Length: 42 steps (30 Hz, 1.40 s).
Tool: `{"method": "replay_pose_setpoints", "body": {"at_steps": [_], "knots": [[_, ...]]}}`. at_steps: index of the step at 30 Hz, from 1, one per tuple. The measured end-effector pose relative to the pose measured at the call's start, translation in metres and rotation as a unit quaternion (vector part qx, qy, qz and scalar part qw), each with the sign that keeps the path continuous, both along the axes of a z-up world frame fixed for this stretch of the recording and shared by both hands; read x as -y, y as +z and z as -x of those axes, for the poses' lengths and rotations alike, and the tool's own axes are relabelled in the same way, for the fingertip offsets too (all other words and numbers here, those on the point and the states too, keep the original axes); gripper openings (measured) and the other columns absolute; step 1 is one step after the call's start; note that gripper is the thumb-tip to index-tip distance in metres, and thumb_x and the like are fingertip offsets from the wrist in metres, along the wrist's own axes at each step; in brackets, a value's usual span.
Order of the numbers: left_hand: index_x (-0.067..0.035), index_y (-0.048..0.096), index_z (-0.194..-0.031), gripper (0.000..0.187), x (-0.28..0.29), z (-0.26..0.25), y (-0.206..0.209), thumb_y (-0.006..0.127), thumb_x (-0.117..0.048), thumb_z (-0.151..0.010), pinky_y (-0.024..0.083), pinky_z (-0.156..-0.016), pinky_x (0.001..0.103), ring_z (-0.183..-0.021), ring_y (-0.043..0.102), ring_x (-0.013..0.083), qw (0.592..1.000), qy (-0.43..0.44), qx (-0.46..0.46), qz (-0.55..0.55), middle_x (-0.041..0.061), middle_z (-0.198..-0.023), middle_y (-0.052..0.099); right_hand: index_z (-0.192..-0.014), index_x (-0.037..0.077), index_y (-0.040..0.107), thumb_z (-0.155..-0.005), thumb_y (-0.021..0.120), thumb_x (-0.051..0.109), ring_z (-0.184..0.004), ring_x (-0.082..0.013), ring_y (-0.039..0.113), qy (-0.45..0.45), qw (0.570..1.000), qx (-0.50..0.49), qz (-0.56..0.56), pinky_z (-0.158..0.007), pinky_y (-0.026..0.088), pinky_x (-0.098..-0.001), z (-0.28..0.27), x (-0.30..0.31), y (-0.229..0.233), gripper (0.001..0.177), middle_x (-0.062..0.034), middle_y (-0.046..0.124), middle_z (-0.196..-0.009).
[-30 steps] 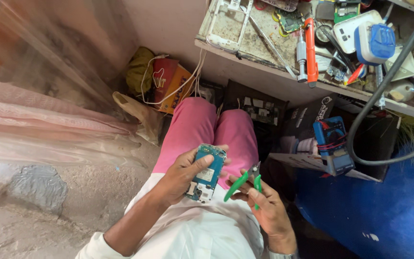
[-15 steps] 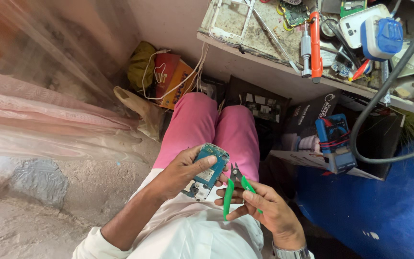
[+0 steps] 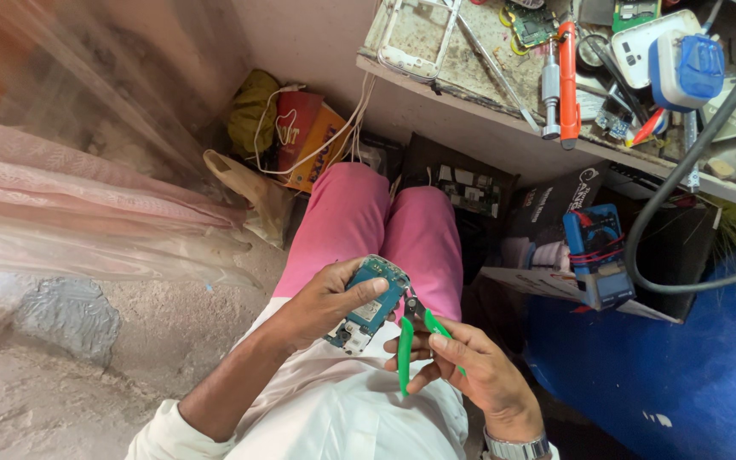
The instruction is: The person sits on the floor and uses pliers to remove components from a small blue electronic device. They repeatedly grip and pull parts from the device's casing, occasionally rotating it to access different areas.
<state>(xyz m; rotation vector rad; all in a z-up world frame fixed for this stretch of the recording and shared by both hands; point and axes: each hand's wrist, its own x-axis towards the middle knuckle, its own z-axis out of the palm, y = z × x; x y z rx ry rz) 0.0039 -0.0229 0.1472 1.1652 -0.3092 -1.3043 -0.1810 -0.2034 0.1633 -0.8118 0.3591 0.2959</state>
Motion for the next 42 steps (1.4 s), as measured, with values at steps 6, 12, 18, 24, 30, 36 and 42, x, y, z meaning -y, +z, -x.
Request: {"method": "replay_pose_setpoints", "body": {"at_steps": [6,12,18,24,30,36,42], "knots": [[-0.006,0.067,-0.116,0.028,0.000,-0.002,0.002,0.060,-0.029,-0.102,0.052,-0.063,0.022,-0.075,0.060,0.0044,0.999,-0.010,0.028,0.014,-0.001,-0.088,0.068,-0.136,-0.008,0.058,-0.104,0.052,0.024,-0.103,-0.0253,0.072,-0.009,0.999,-0.023,0.021,-0.077,0.054,-0.0308,0.004,-0.001,-0.003,0.045,-0.0218,0.073,-0.118],[-0.006,0.067,-0.114,0.028,-0.002,-0.006,0.006,0.058,-0.030,-0.103,0.052,-0.064,0.023,-0.073,0.060,0.0046,0.997,-0.031,0.074,0.004,-0.001,-0.087,0.068,-0.131,-0.007,0.062,-0.103,0.053,0.025,-0.097,-0.0216,0.071,-0.027,0.997,-0.060,0.033,-0.078,0.052,-0.0317,0.005,-0.008,-0.007,0.044,-0.0144,0.073,-0.109],[-0.005,0.067,-0.111,0.028,-0.002,-0.006,0.005,0.059,-0.031,-0.104,0.052,-0.062,0.024,-0.072,0.059,0.0047,0.992,-0.045,0.114,-0.007,0.000,-0.086,0.067,-0.130,-0.004,0.062,-0.102,0.051,0.033,-0.089,-0.0201,0.070,-0.016,0.998,-0.065,0.004,-0.081,0.058,-0.0360,0.003,-0.012,-0.009,0.048,-0.0104,0.072,-0.096],[-0.005,0.067,-0.109,0.027,-0.005,-0.011,0.006,0.058,-0.030,-0.103,0.053,-0.060,0.024,-0.069,0.061,0.0048,0.989,-0.092,0.117,-0.012,0.000,-0.080,0.070,-0.123,-0.006,0.067,-0.104,0.053,0.033,-0.077,-0.0174,0.067,0.006,0.995,-0.088,0.035,-0.070,0.057,-0.0311,0.005,-0.006,-0.011,0.046,-0.0093,0.071,-0.088],[-0.006,0.068,-0.110,0.027,-0.004,-0.021,0.013,0.059,-0.030,-0.102,0.055,-0.060,0.025,-0.068,0.064,0.0052,0.977,-0.159,0.139,-0.010,0.000,-0.080,0.069,-0.111,-0.004,0.069,-0.103,0.052,0.032,-0.067,-0.0155,0.064,0.099,0.985,-0.084,0.114,-0.061,0.053,-0.0282,0.005,0.013,-0.005,0.041,-0.0061,0.069,-0.081],[-0.005,0.069,-0.114,0.031,-0.001,-0.037,0.014,0.062,-0.032,-0.099,0.056,-0.061,0.026,-0.070,0.064,0.0070,0.941,-0.323,0.094,-0.028,0.001,-0.083,0.070,-0.111,-0.002,0.072,-0.105,0.051,0.032,-0.065,-0.0122,0.062,0.271,0.945,-0.093,0.156,-0.057,0.053,-0.0273,-0.004,0.032,0.007,0.040,-0.0035,0.066,-0.075],[-0.005,0.069,-0.114,0.032,0.005,-0.042,0.012,0.065,-0.032,-0.097,0.057,-0.061,0.028,-0.069,0.068,0.0092,0.922,-0.370,0.085,-0.074,0.002,-0.084,0.071,-0.110,-0.004,0.070,-0.106,0.050,0.032,-0.075,-0.0168,0.070,0.354,0.922,-0.118,0.102,-0.066,0.059,-0.0304,-0.019,0.048,0.020,0.041,-0.0074,0.073,-0.087]]}}
